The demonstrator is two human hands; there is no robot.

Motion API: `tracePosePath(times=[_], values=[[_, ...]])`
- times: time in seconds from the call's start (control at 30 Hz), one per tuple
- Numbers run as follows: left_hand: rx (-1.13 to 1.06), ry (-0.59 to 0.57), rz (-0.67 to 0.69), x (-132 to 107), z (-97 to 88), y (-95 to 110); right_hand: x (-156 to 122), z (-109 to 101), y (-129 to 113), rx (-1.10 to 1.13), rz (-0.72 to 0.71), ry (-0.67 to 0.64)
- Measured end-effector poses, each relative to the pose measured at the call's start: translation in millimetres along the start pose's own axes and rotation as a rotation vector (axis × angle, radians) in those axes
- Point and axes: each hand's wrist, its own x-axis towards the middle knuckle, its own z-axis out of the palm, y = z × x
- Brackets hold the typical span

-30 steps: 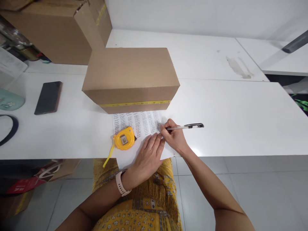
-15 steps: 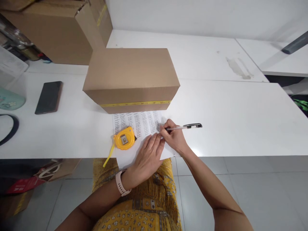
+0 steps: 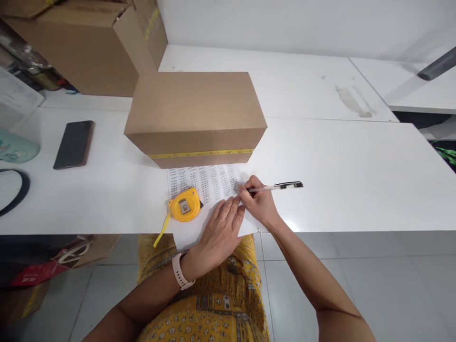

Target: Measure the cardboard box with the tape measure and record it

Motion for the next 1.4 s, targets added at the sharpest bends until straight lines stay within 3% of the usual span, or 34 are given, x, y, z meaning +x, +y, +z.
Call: tracePosePath(times=[1.4], values=[[-0.003, -0.026, 0.002, 0.9, -0.6, 0.4, -0.1, -1.0, -5.5, -0.028, -0.012, -0.028]])
